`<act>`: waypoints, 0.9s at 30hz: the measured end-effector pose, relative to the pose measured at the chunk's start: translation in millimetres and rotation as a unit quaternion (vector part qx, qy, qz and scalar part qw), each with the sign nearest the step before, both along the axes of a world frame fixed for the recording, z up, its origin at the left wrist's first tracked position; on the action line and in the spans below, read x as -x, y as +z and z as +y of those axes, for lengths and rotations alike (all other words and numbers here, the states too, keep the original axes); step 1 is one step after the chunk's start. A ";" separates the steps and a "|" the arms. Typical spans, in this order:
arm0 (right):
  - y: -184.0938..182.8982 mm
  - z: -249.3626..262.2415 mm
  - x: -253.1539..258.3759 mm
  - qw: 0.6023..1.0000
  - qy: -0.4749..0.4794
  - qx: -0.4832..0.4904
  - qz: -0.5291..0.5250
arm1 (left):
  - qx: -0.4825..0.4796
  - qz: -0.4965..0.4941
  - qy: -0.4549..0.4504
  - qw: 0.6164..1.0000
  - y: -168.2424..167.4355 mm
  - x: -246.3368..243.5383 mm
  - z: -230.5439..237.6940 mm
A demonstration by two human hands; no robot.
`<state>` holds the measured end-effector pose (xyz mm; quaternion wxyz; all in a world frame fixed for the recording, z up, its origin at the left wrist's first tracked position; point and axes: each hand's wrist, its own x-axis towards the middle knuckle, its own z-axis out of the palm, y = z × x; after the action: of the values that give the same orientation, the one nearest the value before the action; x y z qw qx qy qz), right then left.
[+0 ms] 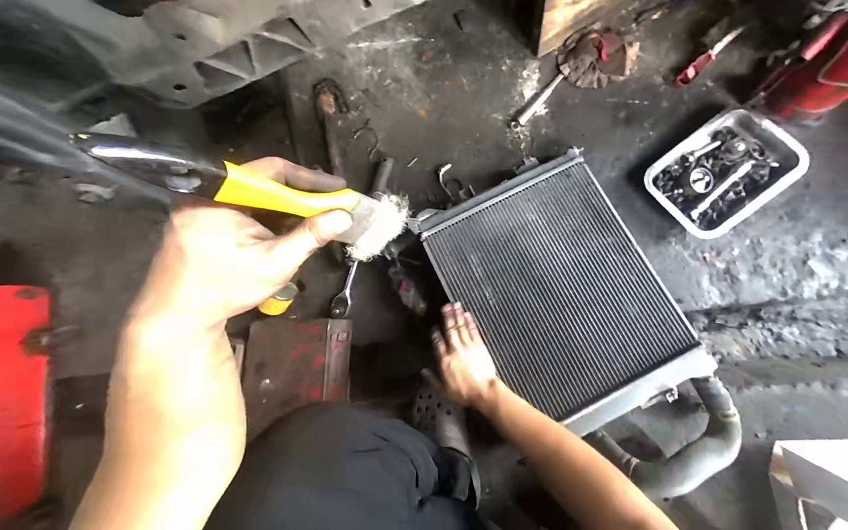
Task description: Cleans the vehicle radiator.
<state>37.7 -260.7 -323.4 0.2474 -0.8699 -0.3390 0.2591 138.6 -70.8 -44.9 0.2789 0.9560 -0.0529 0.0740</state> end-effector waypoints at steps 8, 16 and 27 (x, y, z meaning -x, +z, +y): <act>49.1 5.0 -33.9 0.974 -0.075 -0.155 0.145 | 0.034 0.091 -0.021 0.995 -26.0 -15.1 6.7; 87.2 13.0 -68.7 0.886 -0.301 -0.352 -0.009 | -0.030 0.176 -0.156 0.972 -71.2 -25.2 -3.8; 74.3 -128.7 -105.7 0.937 -0.307 -0.160 0.054 | -0.220 0.247 -0.236 0.914 -3.8 -35.5 -102.3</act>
<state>143.3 -389.4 -249.0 0.4688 -0.8651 -0.0790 0.1598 174.0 -173.2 -48.7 0.0751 0.9406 -0.2215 -0.2462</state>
